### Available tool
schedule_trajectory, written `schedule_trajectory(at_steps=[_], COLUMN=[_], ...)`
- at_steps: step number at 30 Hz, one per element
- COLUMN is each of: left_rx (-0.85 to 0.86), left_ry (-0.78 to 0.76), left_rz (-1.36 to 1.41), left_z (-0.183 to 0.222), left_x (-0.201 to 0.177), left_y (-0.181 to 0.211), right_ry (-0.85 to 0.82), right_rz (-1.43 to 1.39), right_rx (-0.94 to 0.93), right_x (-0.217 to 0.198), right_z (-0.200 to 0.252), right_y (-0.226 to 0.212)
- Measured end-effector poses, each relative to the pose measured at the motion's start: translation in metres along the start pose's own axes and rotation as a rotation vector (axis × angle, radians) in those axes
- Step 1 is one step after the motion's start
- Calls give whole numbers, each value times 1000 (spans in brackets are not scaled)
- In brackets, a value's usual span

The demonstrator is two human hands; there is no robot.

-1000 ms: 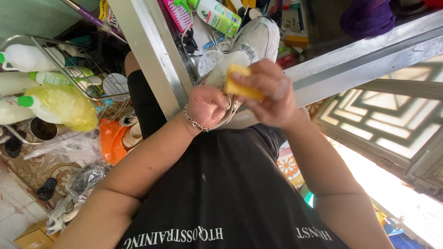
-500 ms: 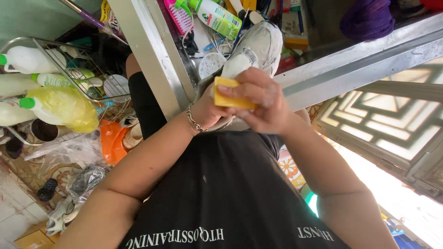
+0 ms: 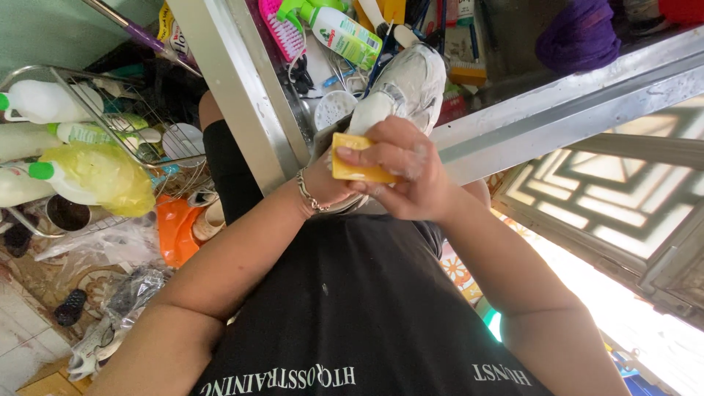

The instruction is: Cleaning a sneaker with a sponge and soapy water in a sink

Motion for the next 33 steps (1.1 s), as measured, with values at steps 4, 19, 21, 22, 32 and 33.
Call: schedule_trajectory(at_steps=[4, 19, 21, 22, 32, 33], left_rx=[-9, 47, -217, -217, -249, -211], left_ry=[19, 363, 610, 617, 804, 871], left_rz=[10, 39, 134, 135, -537, -559], left_z=[-1, 82, 92, 98, 145, 146], left_x=[-14, -87, -79, -78, -27, -18], left_y=[-7, 80, 91, 86, 48, 56], right_ry=[77, -336, -830, -832, -1211, -1259], right_rz=[140, 428, 347, 341, 579, 609], right_rx=[-125, 781, 660, 657, 518, 463], right_x=[-17, 4, 54, 85, 169, 170], right_z=[33, 33, 66, 92, 155, 154], right_y=[73, 171, 203, 235, 321, 325])
Point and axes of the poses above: each hand's wrist, its own z-axis away from the middle knuckle, its own x-axis out of the palm, y = z × x, the point moved 2 cm from there along -z, towards the middle knuckle, and after that the axes turned 15 degrees about -x, right-handed, at the moved point
